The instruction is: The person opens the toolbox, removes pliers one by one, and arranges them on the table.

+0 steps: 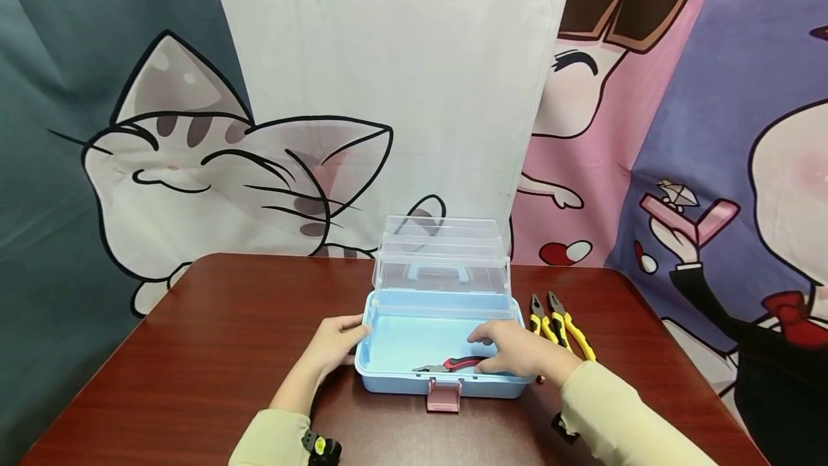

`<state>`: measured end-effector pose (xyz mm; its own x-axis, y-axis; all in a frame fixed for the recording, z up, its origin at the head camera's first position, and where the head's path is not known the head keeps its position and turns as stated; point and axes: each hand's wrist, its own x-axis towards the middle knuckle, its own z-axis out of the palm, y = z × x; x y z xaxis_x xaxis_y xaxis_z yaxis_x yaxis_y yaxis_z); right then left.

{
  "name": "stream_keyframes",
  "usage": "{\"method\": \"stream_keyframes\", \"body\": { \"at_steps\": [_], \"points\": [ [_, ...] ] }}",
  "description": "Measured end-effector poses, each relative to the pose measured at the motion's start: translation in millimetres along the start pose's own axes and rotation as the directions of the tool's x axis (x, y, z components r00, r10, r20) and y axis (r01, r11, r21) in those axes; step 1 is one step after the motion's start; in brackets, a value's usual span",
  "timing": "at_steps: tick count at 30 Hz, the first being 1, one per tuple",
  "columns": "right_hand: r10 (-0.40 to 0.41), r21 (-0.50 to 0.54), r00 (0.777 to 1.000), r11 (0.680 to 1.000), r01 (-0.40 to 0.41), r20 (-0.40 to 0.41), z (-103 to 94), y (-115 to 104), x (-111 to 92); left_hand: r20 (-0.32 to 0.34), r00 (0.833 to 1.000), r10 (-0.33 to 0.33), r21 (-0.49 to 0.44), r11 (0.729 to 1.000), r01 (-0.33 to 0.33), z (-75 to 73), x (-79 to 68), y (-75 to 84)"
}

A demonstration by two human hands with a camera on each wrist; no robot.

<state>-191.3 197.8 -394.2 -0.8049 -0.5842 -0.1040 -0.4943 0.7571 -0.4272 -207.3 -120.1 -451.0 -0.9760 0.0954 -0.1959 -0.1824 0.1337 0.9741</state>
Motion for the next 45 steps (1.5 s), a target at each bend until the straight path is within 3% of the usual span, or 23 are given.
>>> {"method": "stream_keyframes", "body": {
  "at_steps": [17, 32, 45],
  "points": [
    [-0.029, -0.041, 0.995, 0.999, 0.034, 0.097, 5.9, -7.9, 11.1, 0.004, 1.000, 0.004, 0.012, 1.000, -0.004, -1.1, -0.2, 1.3],
    [-0.034, -0.096, 0.991, 0.994, 0.047, 0.133, 9.8, -8.4, 20.0, 0.002, 1.000, -0.004, 0.024, 1.000, 0.004, -1.9, 1.4, 0.7],
    [0.038, -0.136, 0.998, 0.990, -0.031, 0.048, 15.2, -3.8, 25.6, 0.006, 1.000, -0.005, 0.008, 1.000, 0.005, -1.7, 1.5, 0.7]
  ]
}}
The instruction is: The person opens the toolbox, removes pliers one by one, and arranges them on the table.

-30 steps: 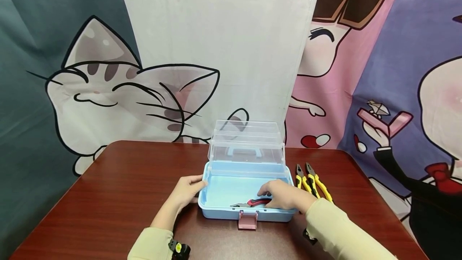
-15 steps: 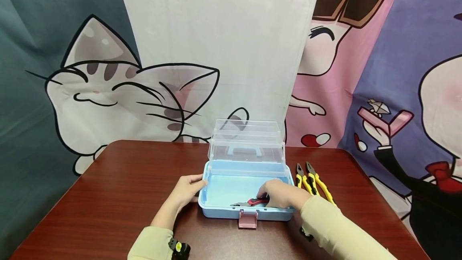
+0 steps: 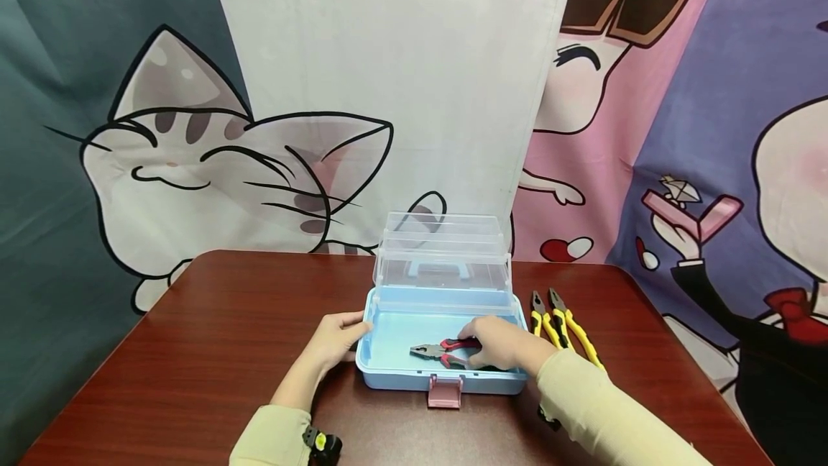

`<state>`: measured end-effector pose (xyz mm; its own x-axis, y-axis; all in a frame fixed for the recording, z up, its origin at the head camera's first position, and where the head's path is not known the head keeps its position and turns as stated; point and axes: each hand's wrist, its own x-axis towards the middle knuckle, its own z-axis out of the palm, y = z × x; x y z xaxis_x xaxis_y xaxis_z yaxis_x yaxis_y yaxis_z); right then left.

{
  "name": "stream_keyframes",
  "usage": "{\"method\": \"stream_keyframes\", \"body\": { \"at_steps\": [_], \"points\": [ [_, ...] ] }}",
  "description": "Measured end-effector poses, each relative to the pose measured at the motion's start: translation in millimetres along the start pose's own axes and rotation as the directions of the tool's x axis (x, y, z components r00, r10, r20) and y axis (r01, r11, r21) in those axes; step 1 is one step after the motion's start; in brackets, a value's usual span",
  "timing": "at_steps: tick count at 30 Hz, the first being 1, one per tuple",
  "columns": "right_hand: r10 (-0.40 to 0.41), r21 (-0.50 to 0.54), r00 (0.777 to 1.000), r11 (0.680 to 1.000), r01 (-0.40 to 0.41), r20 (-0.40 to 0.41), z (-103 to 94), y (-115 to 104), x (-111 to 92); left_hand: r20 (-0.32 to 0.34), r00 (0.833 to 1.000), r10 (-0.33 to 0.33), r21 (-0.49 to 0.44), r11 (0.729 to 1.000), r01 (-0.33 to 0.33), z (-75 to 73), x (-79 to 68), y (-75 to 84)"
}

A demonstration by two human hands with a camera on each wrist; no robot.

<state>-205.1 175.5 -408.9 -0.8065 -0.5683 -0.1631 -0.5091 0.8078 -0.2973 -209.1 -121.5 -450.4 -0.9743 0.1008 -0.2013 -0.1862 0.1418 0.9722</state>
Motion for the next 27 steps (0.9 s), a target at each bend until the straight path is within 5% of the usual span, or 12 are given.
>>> {"method": "stream_keyframes", "body": {
  "at_steps": [11, 27],
  "points": [
    [0.082, -0.117, 0.997, 0.990, -0.079, 0.016, 4.2, -0.8, -0.8, 0.003, 1.000, 0.010, 0.007, 1.000, -0.010, 0.5, -1.4, 2.7],
    [-0.019, 0.056, 0.999, 0.998, 0.021, -0.036, -1.7, 4.5, -7.2, -0.001, 1.000, -0.008, -0.021, 1.000, 0.008, 0.5, -1.3, 0.3]
  ]
}}
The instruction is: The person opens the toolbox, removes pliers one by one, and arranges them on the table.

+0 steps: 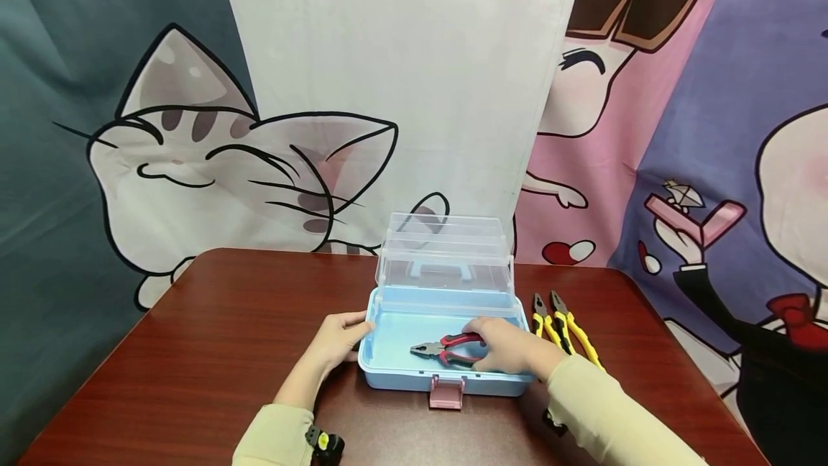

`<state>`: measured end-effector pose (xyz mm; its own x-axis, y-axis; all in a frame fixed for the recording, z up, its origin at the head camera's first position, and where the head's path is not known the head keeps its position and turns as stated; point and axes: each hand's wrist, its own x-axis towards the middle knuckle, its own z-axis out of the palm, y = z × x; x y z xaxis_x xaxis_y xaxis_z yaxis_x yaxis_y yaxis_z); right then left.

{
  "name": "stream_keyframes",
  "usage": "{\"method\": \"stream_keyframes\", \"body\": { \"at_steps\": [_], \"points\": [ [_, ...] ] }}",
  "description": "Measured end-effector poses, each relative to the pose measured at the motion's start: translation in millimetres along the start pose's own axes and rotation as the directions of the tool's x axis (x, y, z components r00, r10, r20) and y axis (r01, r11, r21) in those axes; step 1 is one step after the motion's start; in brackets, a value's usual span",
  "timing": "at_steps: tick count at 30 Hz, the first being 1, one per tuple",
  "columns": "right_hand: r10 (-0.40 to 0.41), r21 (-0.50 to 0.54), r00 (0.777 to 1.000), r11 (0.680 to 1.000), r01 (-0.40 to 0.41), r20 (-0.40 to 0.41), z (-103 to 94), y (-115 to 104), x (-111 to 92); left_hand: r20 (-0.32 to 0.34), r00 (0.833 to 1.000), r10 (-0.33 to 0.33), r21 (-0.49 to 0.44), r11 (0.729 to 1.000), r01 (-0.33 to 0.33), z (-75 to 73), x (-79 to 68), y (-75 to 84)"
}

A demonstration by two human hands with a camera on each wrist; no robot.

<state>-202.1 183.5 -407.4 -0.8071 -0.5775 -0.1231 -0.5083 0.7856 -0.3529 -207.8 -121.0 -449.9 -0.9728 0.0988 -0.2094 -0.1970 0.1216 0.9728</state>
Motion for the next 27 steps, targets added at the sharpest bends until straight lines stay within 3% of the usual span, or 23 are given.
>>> {"method": "stream_keyframes", "body": {
  "at_steps": [6, 15, 27],
  "points": [
    [-0.036, 0.017, 0.999, 0.999, 0.037, -0.041, -2.0, 0.7, -4.9, -0.003, 1.000, 0.003, 0.001, 1.000, -0.003, 0.2, 0.0, -0.6],
    [-0.017, 0.083, 0.991, 0.996, 0.028, -0.130, -3.5, 4.3, -14.6, -0.008, 1.000, 0.003, 0.000, 1.000, -0.003, 0.7, -1.3, -0.5],
    [-0.050, 0.091, 0.952, 0.993, 0.080, -0.301, -3.0, 7.9, -29.8, -0.022, 1.000, -0.005, 0.000, 1.000, 0.005, 1.3, -1.6, -0.4]
  ]
}}
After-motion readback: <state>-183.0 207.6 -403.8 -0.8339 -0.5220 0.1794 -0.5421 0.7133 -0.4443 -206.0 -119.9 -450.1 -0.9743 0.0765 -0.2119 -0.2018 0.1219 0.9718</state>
